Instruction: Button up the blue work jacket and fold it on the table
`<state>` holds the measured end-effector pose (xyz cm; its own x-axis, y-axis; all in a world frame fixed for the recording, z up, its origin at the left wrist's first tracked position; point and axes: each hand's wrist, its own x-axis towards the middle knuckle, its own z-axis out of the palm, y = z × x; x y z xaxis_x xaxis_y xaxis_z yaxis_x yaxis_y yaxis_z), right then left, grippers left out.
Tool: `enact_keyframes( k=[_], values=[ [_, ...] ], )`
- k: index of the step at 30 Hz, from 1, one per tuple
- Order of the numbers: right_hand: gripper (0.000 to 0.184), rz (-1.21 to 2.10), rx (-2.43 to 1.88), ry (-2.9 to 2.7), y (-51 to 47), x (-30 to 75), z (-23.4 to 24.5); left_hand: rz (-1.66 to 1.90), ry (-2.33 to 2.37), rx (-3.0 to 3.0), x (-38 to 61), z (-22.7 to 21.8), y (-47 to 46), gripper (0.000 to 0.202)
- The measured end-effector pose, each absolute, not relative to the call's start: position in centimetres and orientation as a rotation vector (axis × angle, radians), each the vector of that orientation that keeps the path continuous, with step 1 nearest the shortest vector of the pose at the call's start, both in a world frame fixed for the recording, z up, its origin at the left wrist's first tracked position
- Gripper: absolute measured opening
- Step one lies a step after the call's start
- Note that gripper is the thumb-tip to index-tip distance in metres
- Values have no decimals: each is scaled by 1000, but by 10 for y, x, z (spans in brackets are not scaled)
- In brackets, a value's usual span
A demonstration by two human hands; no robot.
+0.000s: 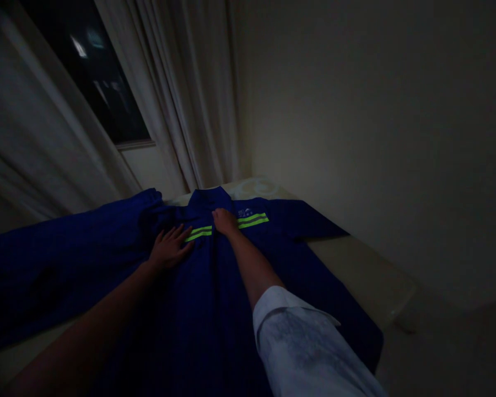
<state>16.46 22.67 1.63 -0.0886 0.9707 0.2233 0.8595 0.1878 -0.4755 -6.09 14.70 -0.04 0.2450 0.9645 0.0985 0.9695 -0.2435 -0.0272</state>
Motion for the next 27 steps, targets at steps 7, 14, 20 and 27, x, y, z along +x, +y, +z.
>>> enact_keyframes(
  k=[7, 14, 20, 27],
  values=[
    [33, 310, -1447, -2021, 147, 186, 63, -266, -1716, -2349, -62, 16, 131, 54],
    [31, 803, -964, -2460, -92, 250, 83, -79, -1831, -2421, -40, 30, 103, 54],
    [41, 685, -1369, -1930, -225, 279, 9, -217, -1610, -2595, -8, 31, -9, 55],
    [61, 131, -1447, -2140, -205, 269, 2, -109, -1761, -2636, 12, 31, -58, 73]
  ],
)
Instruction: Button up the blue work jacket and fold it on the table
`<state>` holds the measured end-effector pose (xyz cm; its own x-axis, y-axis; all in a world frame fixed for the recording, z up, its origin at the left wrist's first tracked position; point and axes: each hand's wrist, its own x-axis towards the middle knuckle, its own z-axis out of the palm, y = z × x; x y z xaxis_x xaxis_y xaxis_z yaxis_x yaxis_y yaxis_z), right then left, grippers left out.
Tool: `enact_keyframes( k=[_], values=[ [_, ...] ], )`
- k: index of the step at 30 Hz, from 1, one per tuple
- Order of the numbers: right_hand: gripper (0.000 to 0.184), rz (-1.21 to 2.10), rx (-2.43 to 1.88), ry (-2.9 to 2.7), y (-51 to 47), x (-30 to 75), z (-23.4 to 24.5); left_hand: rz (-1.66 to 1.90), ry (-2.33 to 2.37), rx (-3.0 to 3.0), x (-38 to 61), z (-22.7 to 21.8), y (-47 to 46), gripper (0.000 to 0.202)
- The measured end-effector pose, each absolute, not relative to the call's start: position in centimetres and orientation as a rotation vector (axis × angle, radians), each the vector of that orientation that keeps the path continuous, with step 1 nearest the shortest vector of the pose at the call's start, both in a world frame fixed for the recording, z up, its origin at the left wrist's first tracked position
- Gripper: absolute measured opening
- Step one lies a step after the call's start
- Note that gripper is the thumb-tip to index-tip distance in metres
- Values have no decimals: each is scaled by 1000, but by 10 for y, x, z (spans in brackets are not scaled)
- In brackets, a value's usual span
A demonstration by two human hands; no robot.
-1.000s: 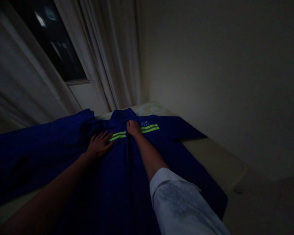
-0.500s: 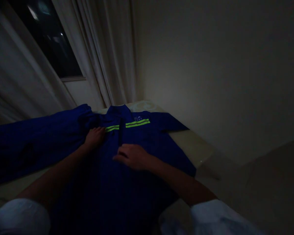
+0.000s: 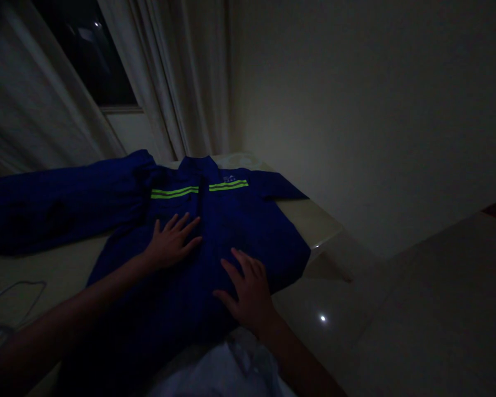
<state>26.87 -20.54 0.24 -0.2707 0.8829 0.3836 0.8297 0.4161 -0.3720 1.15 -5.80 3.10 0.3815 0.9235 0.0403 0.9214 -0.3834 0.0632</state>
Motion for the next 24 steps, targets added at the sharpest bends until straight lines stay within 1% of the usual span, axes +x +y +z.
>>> enact_keyframes(
  k=[2, 4, 7, 12, 21, 24],
  values=[
    [74, 160, -1537, -2270, -180, 270, 12, 99, 1766, 2532, 14, 27, -39, 78],
    [85, 260, -1603, -2358, -158, 274, 16, 93, 1759, 2493, 15, 21, -20, 82],
    [91, 378, -1623, -2413, -136, 280, 14, 118, 1710, 2493, 15, 10, 3, 83],
    [88, 395, -1604, -2439, -101, 289, 10, 136, 1678, 2493, 15, 2, 39, 83],
    [86, 333, -1565, -2516, -7, 296, 9, 123, 1767, 2452, 23, 7, 113, 83],
    [80, 301, -1550, -2508, 23, 295, 10, 147, 1838, 2414, 26, 10, 127, 80]
  ],
)
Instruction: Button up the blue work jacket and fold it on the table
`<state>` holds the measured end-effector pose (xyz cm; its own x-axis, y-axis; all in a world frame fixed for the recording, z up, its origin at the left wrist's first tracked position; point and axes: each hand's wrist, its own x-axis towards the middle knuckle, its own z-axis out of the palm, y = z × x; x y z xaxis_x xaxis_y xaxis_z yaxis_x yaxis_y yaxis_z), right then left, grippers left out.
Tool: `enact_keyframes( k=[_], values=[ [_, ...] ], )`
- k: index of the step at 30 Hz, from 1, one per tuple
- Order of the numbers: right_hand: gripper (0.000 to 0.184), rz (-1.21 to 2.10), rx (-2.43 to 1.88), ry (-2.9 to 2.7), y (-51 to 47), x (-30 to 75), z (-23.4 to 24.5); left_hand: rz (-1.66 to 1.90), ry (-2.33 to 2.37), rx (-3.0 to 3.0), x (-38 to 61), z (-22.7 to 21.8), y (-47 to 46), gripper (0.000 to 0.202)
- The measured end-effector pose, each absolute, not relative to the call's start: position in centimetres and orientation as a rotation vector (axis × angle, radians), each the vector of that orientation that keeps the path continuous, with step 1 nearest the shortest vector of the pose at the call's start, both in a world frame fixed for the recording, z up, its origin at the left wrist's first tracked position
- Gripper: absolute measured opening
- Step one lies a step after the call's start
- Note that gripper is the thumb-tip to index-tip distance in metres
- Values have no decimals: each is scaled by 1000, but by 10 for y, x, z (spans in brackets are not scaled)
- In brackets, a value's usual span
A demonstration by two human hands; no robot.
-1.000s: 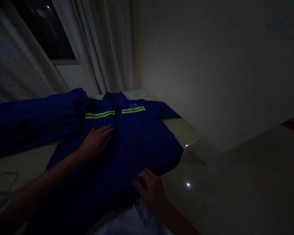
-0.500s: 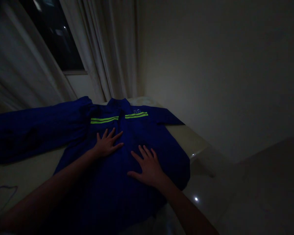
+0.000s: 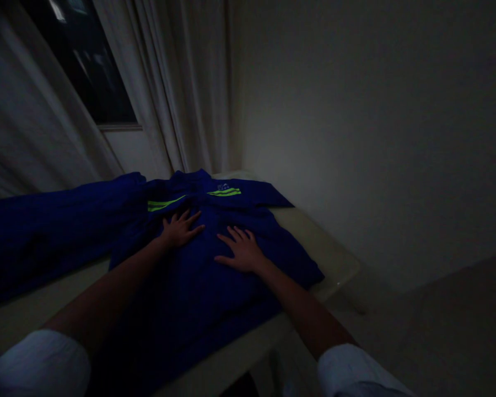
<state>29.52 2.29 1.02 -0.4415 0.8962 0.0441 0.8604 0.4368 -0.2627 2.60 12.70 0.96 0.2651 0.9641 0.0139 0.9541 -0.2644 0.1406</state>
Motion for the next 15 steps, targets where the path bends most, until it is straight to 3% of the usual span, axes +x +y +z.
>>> enact_keyframes(
  k=[7, 11, 15],
  values=[
    [63, 271, -1408, -2429, 13, 303, 20, 245, 1878, 2455, 24, 10, 101, 65],
    [32, 262, -1498, -2214, -66, 301, 31, 436, 1761, 2608, 27, 24, 52, 50],
    [47, 267, -1582, -2271, -146, 292, 25, 413, 1427, 2710, 42, 25, -27, 44]
  ],
)
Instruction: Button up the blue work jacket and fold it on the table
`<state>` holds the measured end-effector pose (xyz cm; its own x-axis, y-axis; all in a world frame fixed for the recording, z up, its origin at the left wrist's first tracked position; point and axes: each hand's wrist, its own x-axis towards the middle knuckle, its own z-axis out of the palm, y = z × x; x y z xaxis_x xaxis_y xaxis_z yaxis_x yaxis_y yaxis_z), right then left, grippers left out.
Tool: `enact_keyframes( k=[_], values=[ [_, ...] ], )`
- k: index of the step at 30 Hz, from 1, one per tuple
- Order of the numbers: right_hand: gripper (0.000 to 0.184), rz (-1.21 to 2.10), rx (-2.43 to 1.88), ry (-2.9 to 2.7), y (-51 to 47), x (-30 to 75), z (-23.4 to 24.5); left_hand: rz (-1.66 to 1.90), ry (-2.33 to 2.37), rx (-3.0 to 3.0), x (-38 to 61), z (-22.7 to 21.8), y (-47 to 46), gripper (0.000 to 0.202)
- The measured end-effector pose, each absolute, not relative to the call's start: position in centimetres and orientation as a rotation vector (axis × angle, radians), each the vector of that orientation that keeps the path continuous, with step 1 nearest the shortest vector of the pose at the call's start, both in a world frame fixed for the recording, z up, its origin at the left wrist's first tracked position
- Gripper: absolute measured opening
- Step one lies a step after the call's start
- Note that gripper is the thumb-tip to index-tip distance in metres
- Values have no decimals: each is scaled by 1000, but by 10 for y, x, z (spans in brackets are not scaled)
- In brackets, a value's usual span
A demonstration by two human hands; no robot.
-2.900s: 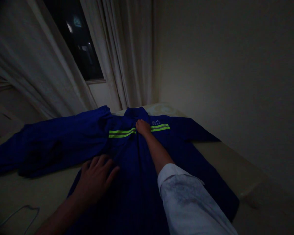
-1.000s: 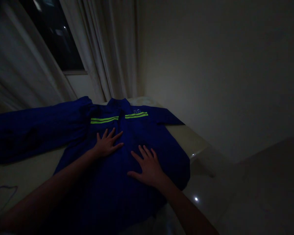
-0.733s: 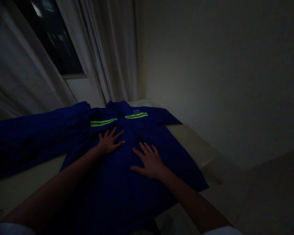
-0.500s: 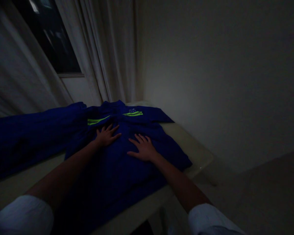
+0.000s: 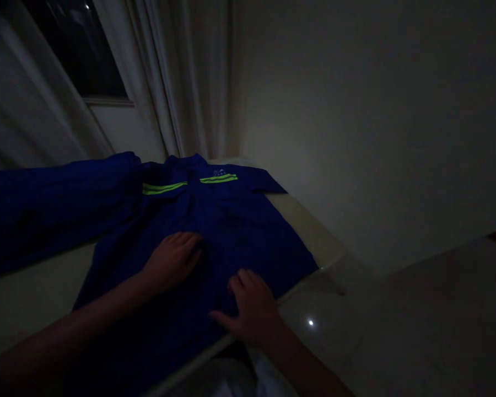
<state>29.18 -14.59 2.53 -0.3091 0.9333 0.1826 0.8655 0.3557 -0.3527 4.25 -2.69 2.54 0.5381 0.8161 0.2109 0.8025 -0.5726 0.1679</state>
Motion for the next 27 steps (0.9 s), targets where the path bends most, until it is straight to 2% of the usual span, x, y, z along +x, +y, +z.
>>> enact_keyframes(
  k=[2, 5, 7, 11, 15, 22, 27],
  values=[
    [40, 191, -1636, -2313, -164, 288, 17, 468, 1340, 2750, 49, 14, -64, 55],
    [16, 71, -1651, -2387, -165, 285, 8, 542, 1244, 2811, 48, -8, -97, 74],
    [12, 80, -1613, -2437, -157, 287, 9, 562, 1191, 2829, 44, -18, -102, 83],
    [27, 255, -1594, -2437, -148, 294, 18, 558, 1131, 2839, 39, -23, -98, 97],
    [33, 305, -1596, -2466, -150, 300, 22, 512, 1063, 2839, 39, -19, -97, 106],
    [47, 410, -1512, -2364, -151, 307, 16, 506, 1052, 2839, 41, -17, -100, 109],
    [54, 305, -1759, -2069, -142, 348, 15, 499, 1059, 2810, 42, -14, -99, 114]
  ],
)
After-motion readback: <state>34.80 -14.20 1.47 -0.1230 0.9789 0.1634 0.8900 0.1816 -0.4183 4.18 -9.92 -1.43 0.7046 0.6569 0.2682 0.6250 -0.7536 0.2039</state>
